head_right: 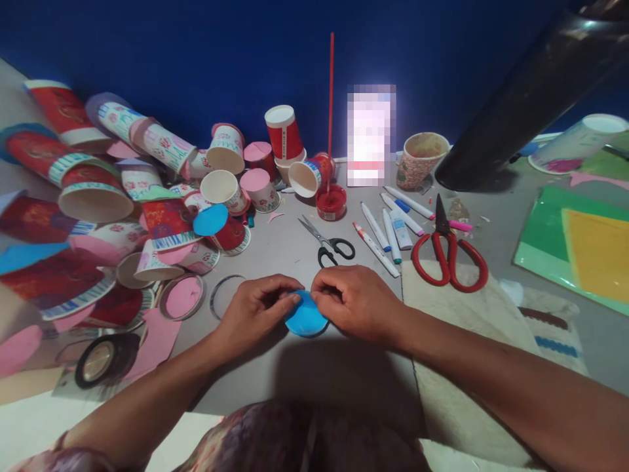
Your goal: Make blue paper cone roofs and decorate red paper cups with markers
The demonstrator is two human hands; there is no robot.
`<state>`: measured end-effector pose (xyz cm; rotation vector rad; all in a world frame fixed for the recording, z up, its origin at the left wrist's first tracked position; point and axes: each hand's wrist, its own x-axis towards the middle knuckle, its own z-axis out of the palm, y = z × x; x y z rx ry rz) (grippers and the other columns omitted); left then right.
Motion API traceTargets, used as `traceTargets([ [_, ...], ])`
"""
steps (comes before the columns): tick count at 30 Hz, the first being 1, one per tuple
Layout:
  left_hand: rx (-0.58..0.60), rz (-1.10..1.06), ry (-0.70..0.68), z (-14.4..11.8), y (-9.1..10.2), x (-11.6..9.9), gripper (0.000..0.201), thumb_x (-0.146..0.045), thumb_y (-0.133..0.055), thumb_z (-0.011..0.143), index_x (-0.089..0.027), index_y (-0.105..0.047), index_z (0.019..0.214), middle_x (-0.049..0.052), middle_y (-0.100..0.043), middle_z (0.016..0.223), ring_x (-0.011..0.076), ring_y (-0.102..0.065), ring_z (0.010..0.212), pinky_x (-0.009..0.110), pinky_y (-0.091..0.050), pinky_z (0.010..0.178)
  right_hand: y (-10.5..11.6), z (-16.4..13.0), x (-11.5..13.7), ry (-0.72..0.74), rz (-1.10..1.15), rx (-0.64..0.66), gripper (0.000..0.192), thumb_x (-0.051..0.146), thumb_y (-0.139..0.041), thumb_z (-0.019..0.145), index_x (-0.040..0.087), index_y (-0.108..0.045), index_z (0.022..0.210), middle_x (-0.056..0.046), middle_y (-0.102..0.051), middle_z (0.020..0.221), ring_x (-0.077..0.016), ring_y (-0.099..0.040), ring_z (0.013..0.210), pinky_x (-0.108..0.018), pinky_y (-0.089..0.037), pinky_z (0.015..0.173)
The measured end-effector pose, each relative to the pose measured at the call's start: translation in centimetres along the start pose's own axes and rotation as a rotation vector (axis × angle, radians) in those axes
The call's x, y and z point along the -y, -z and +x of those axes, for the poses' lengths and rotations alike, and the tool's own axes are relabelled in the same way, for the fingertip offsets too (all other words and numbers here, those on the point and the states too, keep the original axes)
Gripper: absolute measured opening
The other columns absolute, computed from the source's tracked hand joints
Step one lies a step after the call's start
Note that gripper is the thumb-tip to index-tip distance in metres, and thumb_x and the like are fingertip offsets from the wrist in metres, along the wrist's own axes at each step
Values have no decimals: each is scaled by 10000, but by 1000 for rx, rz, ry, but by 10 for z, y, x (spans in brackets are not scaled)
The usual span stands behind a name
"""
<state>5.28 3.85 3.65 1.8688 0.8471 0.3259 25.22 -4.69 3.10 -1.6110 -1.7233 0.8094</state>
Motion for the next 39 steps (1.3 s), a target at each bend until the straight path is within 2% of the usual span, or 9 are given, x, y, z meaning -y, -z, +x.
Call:
traceTargets([
  [7,-2,-144,122,1,2,-2,218,-354,-648,851,-160,-669,753,-52,-451,572,92,-367,549,229,-280,520,5,2,4,-162,176,73,208,334,-567,918,202,-701,829,9,-657,687,-137,-556,619,-264,-390,594],
  [13,-11,-272,224,5,4,0,258,-386,-679,792,-148,-629,706,-36,-484,590,91,-374,553,244,-269,524,9,4,3,-245,281,126,307,382,-506,963,195,-644,762,22,-595,605,-127,-552,557,-265,-413,591],
  [19,7,-270,207,5,3,0,256,-384,-675,810,-150,-621,720,-55,-448,567,83,-344,539,239,-254,512,7,4,3,-278,303,136,223,387,-621,877,190,-683,793,32,-576,619,-124,-514,578,-251,-364,545],
  [22,-23,-241,139,5,2,0,198,-350,-673,833,-156,-640,849,-83,-406,559,83,-340,538,226,-280,515,5,4,2,-295,269,87,155,341,-635,845,193,-678,826,36,-588,642,-121,-507,581,-249,-363,544],
  [27,-88,-76,62,2,1,0,123,-287,-643,867,-177,-666,916,-80,-429,593,93,-400,560,223,-341,540,4,6,0,-312,83,98,106,257,-618,854,204,-653,939,41,-634,648,-136,-559,585,-264,-381,586],
  [31,-124,220,-58,2,2,5,104,-249,-592,909,-193,-673,876,-36,-592,704,120,-536,652,257,-397,634,5,7,2,-299,-87,107,134,271,-629,884,210,-662,999,20,-694,708,-162,-612,652,-279,-358,617],
  [33,-148,381,-87,2,3,9,113,-247,-572,929,-202,-673,954,-8,-660,821,151,-596,739,286,-419,692,7,8,2,-305,-167,84,144,300,-622,907,220,-673,1016,10,-718,742,-176,-633,685,-285,-350,625],
  [36,-216,606,-109,4,4,15,263,-222,-594,909,-208,-615,1171,33,-661,967,201,-617,824,321,-432,706,13,9,-2,-306,-319,37,138,326,-602,937,233,-693,982,-14,-758,828,-206,-671,758,-296,-340,641],
  [39,-211,755,-217,4,3,19,197,-203,-557,932,-196,-614,1121,61,-617,977,227,-593,849,339,-430,691,23,10,-8,-285,-479,-8,182,342,-558,971,236,-701,929,-33,-778,900,-238,-698,828,-308,-321,643],
])
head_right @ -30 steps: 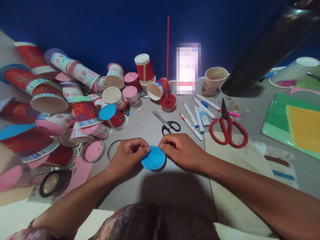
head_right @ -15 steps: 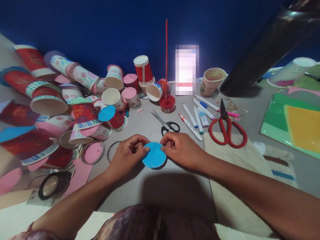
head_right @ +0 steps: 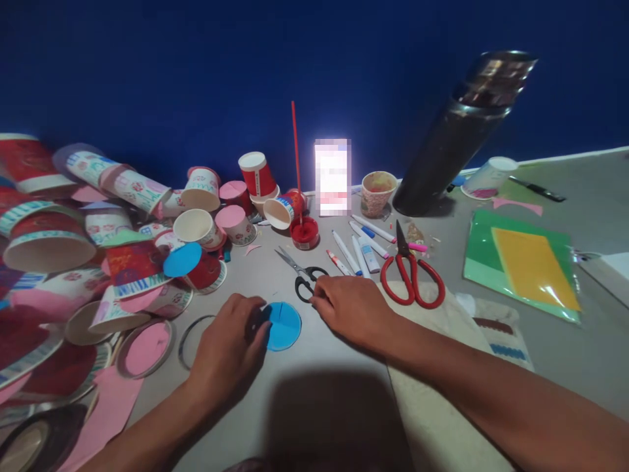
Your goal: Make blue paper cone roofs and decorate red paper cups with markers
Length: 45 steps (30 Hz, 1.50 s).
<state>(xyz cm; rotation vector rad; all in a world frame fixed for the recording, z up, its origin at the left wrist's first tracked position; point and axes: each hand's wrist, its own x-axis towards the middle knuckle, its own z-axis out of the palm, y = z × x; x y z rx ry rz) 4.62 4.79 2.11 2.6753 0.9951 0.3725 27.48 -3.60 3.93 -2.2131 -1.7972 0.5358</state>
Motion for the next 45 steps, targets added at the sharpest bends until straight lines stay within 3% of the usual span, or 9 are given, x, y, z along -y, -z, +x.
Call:
traceTargets([
  [5,63,12,-237,-4,-4,-2,146,-235,-501,980,-195,-639,1005,76,-615,949,237,-560,839,378,-443,717,11,7,-16,-54,-221,-57,224,352,-537,980,216,-689,887,-56,-778,878,-257,-707,792,-309,-253,587],
  [11,91,39,-243,-6,-7,-2,149,-181,-572,929,-197,-629,1066,91,-641,1041,266,-577,903,422,-475,751,22,16,-25,-123,-299,-96,247,383,-522,978,235,-697,885,-44,-772,858,-242,-692,742,-303,-219,551],
  [17,88,59,-248,-3,-9,0,201,-133,-587,900,-199,-641,1082,91,-649,1056,269,-585,899,432,-493,733,55,22,-59,-433,-523,-261,340,404,-451,982,215,-715,878,-106,-747,795,-248,-648,657,-316,-221,524],
  [20,91,59,-251,-2,-9,0,202,-138,-574,908,-202,-649,1084,91,-647,1053,266,-583,906,432,-496,738,66,23,-76,-486,-537,-220,335,398,-468,957,222,-718,819,-95,-722,734,-245,-629,641,-314,-244,527],
  [26,107,75,-227,-2,-8,-3,206,-167,-552,922,-204,-659,1095,101,-647,1058,263,-576,901,436,-501,755,60,25,-74,-373,-411,-57,443,550,-497,936,221,-722,742,-73,-696,691,-223,-619,628,-299,-285,547],
  [34,130,89,-231,-2,-5,-5,182,-176,-542,934,-195,-655,1075,100,-639,1042,271,-569,907,435,-488,754,52,30,-67,-315,-281,-10,351,476,-577,898,222,-695,686,-71,-711,707,-229,-637,658,-304,-318,556],
  [39,168,39,-200,-3,-2,-10,186,-228,-563,949,-182,-652,1105,102,-631,1086,278,-562,955,454,-486,818,60,23,-60,-429,-206,-232,275,481,-637,871,218,-656,793,-77,-682,703,-226,-592,612,-324,-315,556],
  [42,122,-16,-138,-3,-4,-10,258,-234,-612,918,-161,-619,1165,123,-609,1199,295,-546,1065,457,-478,892,56,13,-48,-212,35,-353,183,395,-602,907,223,-657,879,-68,-692,774,-197,-585,629,-329,-377,597],
  [45,126,-25,-109,-3,-5,-10,285,-261,-631,911,-153,-603,1174,129,-606,1225,300,-541,1086,464,-467,920,42,3,-31,-1,262,-346,173,367,-598,893,233,-681,966,-21,-649,723,-162,-548,582,-298,-394,564],
])
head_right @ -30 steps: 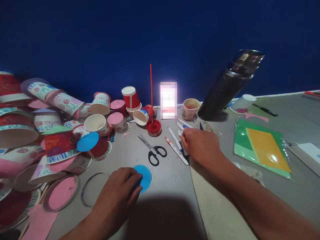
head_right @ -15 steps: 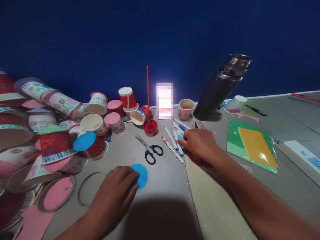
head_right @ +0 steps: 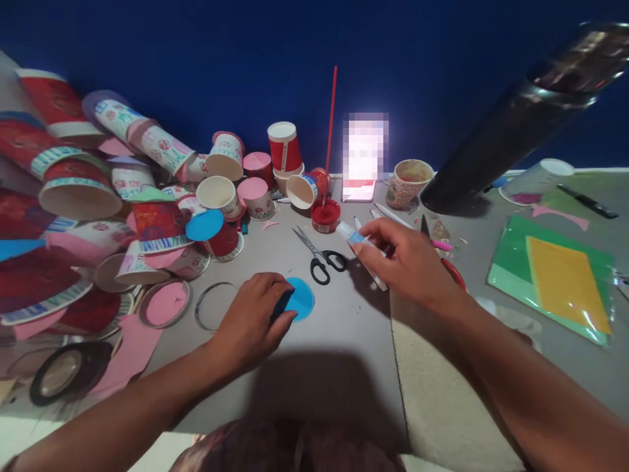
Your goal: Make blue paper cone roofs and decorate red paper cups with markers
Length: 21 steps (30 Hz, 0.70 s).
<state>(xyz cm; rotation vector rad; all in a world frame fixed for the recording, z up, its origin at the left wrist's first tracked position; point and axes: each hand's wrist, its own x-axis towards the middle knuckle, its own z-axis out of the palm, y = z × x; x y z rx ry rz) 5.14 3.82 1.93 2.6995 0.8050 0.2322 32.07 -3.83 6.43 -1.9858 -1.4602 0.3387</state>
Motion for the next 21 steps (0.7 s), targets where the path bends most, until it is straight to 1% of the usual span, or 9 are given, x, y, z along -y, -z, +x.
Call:
traceTargets([
  [2,16,6,0,0,1,0,304,-277,-628,916,-158,-600,1194,127,-611,1229,303,-543,1092,468,-459,921,-12,-9,9,54,68,39,203,357,-617,862,228,-688,1002,-7,-640,715,-157,-546,579,-287,-406,557],
  [4,34,15,-4,1,2,-1,316,-285,-629,916,-166,-606,1207,125,-613,1233,307,-545,1105,471,-451,917,-23,-17,16,82,101,90,196,333,-601,865,225,-689,1003,-10,-675,755,-154,-568,587,-285,-421,568],
  [6,47,23,0,2,4,-2,328,-291,-631,911,-168,-615,1215,125,-612,1235,313,-544,1118,478,-442,916,-32,-22,21,116,113,141,172,313,-593,871,226,-692,982,-20,-716,821,-153,-598,602,-283,-435,581],
  [8,56,33,10,2,5,-4,359,-298,-633,906,-165,-611,1239,130,-605,1247,318,-540,1130,484,-434,916,-38,-27,23,189,94,172,152,309,-601,877,225,-693,964,-29,-733,859,-160,-624,636,-284,-450,601],
  [12,57,37,8,1,4,-4,397,-322,-616,915,-163,-589,1278,138,-597,1267,318,-530,1142,482,-424,912,-50,-32,25,422,35,149,133,309,-601,915,210,-688,938,-46,-722,822,-181,-642,700,-294,-465,650],
  [15,43,31,-6,0,3,-3,389,-338,-613,922,-166,-581,1269,130,-610,1238,313,-533,1132,472,-419,890,-58,-32,25,536,1,123,125,281,-593,941,195,-684,943,-52,-711,802,-189,-644,728,-302,-472,685],
  [18,28,30,-12,0,1,-1,336,-334,-633,912,-162,-601,1199,122,-621,1208,307,-542,1109,464,-416,874,-64,-31,23,569,-57,144,148,293,-590,955,181,-685,975,-68,-710,828,-207,-647,767,-320,-480,723],
  [21,25,39,-17,0,0,0,263,-322,-647,911,-178,-642,1130,121,-618,1219,300,-543,1113,461,-413,885,-67,-29,21,557,-108,192,180,315,-559,972,187,-684,994,-83,-725,864,-225,-663,807,-331,-482,748],
])
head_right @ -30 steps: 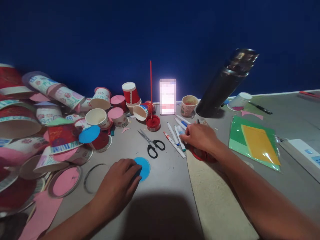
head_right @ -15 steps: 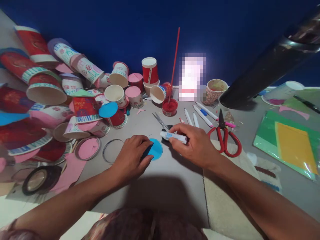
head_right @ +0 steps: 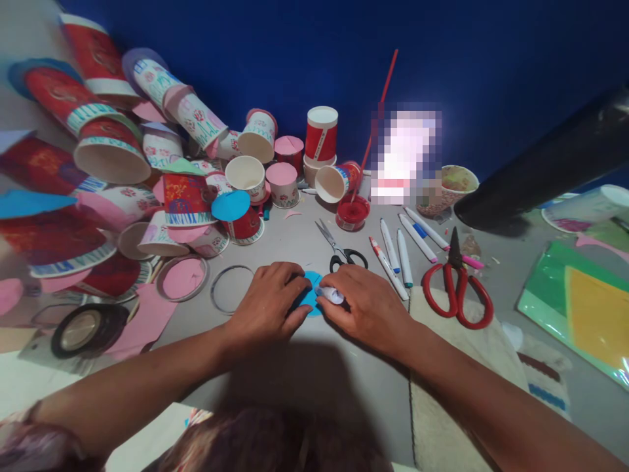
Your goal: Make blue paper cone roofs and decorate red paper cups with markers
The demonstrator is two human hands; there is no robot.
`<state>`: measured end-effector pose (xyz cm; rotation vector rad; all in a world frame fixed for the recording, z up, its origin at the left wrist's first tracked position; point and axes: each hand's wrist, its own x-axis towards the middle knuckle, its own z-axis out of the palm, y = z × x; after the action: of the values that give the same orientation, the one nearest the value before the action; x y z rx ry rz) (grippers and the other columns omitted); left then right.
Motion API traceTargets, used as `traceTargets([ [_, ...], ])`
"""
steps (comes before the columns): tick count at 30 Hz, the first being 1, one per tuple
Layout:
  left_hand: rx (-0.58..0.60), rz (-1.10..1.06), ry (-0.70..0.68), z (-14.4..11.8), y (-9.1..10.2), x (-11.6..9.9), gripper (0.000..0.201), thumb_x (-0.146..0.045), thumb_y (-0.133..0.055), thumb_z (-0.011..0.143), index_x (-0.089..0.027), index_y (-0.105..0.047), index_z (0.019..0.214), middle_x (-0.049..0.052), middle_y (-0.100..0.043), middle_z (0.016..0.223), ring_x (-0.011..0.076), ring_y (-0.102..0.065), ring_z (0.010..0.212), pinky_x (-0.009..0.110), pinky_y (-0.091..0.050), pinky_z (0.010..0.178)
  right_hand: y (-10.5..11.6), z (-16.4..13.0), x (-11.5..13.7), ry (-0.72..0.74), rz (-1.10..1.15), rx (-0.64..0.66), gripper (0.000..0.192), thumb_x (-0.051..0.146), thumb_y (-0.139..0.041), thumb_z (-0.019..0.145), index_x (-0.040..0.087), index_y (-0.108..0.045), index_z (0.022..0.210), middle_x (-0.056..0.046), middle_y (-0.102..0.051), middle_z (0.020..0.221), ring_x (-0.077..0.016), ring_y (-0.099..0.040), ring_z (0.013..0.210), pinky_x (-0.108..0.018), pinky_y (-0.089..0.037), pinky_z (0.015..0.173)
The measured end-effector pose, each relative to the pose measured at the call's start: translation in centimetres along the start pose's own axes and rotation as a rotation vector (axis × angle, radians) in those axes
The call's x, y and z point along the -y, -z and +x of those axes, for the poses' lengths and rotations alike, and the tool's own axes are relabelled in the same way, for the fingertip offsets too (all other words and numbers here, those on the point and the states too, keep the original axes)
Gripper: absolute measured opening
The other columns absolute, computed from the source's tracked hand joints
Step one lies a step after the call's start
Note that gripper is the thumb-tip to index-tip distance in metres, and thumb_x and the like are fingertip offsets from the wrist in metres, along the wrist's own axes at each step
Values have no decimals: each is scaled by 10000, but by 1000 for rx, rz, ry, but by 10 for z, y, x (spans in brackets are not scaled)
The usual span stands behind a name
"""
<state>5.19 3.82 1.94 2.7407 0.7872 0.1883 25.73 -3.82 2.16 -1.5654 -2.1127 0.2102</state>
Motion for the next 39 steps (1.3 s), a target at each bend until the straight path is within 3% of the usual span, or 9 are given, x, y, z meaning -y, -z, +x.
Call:
traceTargets([
  [5,19,24,-9,1,-1,1,194,-339,-656,924,-215,-704,1066,89,-648,1128,289,-553,1073,449,-406,863,-5,3,2,-69,-18,106,233,358,-491,1003,189,-645,1048,-71,-756,854,-213,-695,730,-304,-454,676],
  [12,15,61,-17,1,-2,1,190,-349,-654,931,-220,-731,1048,91,-662,1123,291,-558,1071,456,-395,877,-10,16,-1,-96,-230,153,271,332,-450,989,156,-656,1011,-109,-755,807,-257,-710,690,-314,-366,582],
  [14,25,68,-18,1,-2,1,190,-357,-659,929,-219,-730,1039,86,-664,1107,291,-562,1065,453,-394,865,-6,18,-4,-142,-197,115,263,360,-484,971,168,-658,1020,-100,-765,832,-251,-710,674,-318,-387,598],
  [19,3,65,-35,0,-5,3,175,-359,-689,911,-222,-724,1014,75,-668,1120,286,-567,1065,439,-388,844,10,16,-3,-291,-91,-118,203,383,-542,942,210,-646,967,-55,-749,785,-202,-674,594,-316,-430,617],
  [21,-13,63,-35,0,-7,4,168,-355,-695,906,-225,-722,1010,75,-666,1123,284,-567,1066,435,-386,845,11,14,-1,-275,-51,-108,184,371,-550,942,214,-641,967,-50,-749,791,-190,-665,581,-312,-433,612],
  [24,-14,62,-33,0,-7,4,160,-349,-693,909,-220,-721,1000,75,-665,1101,283,-566,1056,432,-386,842,5,13,-1,-207,14,9,183,357,-552,940,208,-649,985,-41,-755,800,-177,-660,567,-299,-430,598],
  [28,-3,67,-33,0,-5,2,168,-346,-693,910,-214,-724,1009,81,-662,1098,283,-563,1056,432,-385,847,-4,14,-7,-136,-86,116,233,373,-533,949,186,-663,999,-47,-746,739,-214,-688,595,-294,-388,565],
  [35,15,78,-42,1,-3,2,191,-367,-676,920,-216,-727,1024,79,-661,1099,288,-568,1052,439,-381,833,2,12,-14,-153,-115,-147,192,373,-582,938,197,-654,962,-28,-755,760,-183,-674,556,-287,-410,573],
  [39,23,71,-31,1,-3,2,198,-361,-666,926,-218,-728,1050,79,-660,1109,290,-567,1059,444,-380,841,-4,14,-7,-37,-105,-73,183,355,-564,951,201,-659,969,-24,-765,770,-183,-692,575,-279,-406,561],
])
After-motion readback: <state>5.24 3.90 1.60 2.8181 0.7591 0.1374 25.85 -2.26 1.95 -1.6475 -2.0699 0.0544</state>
